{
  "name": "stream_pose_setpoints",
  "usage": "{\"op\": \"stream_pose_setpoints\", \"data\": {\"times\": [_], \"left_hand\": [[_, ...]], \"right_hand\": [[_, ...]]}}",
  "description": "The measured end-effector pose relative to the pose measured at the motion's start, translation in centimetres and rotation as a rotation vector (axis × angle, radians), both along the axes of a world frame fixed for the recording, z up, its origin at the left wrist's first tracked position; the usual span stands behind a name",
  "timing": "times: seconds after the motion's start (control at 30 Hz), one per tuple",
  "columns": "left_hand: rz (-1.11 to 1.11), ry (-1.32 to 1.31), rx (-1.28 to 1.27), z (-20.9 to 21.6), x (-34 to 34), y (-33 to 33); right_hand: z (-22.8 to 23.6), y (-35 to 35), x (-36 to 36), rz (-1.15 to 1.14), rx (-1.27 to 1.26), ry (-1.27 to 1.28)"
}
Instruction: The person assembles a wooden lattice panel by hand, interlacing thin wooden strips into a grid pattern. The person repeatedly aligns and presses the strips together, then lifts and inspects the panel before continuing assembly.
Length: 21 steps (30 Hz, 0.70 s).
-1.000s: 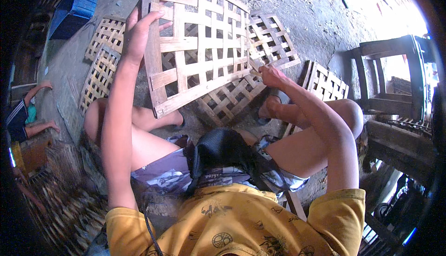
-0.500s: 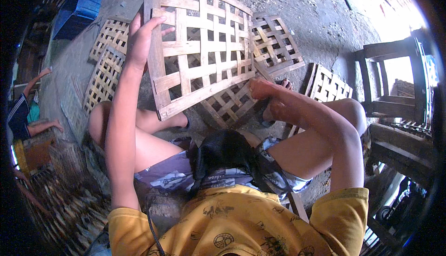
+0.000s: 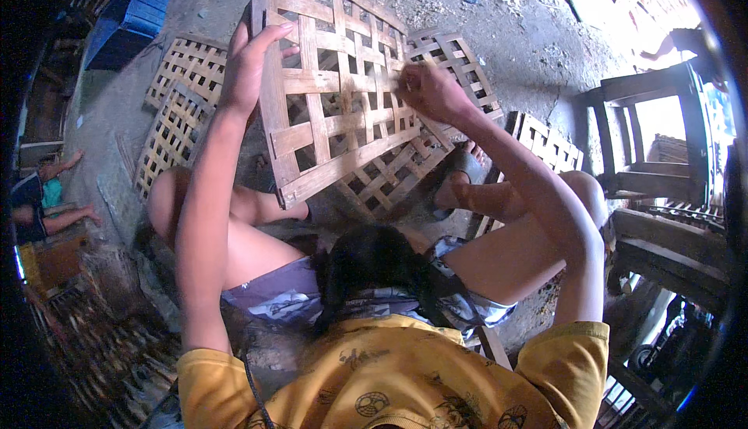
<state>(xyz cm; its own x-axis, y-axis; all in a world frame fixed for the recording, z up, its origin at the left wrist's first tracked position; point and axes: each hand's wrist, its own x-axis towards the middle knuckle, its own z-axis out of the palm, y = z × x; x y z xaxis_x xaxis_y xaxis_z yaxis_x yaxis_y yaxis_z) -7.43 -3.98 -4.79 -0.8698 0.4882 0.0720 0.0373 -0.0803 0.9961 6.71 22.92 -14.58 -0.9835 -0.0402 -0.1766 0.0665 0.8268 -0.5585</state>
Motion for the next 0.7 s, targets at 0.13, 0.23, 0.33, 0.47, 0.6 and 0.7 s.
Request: {"op": "stream_pose_setpoints", "data": {"times": [0.13, 0.23, 0.33, 0.47, 0.6, 0.7], "left_hand": [[0.016, -0.05, 0.012, 0.3, 1.6, 1.9], [-0.031, 0.037, -0.093, -1.0, 3.9, 2.5], [-0.277, 0.126, -0.074, -0.3, 6.7, 4.5], [-0.564, 0.23, -0.097, -2.5, 6.8, 6.4], [-0.694, 0.357, -0.243, -4.1, 8.7, 5.7], [-0.752, 0.275, -0.338, -4.5, 10.0, 6.2]], "right_hand": [[10.4, -3.7, 0.8, -0.321, -0.584, 0.099], [13.8, -6.0, 1.4, -0.278, -0.74, 0.224], [13.9, -4.4, 1.0, -0.273, -0.521, 0.519], [16.6, 1.8, 2.4, -0.269, -0.341, 0.355], [17.4, 6.4, 3.0, -0.362, -0.025, 0.325], [17.6, 9.0, 6.2, -0.544, 0.008, 0.271]]}}
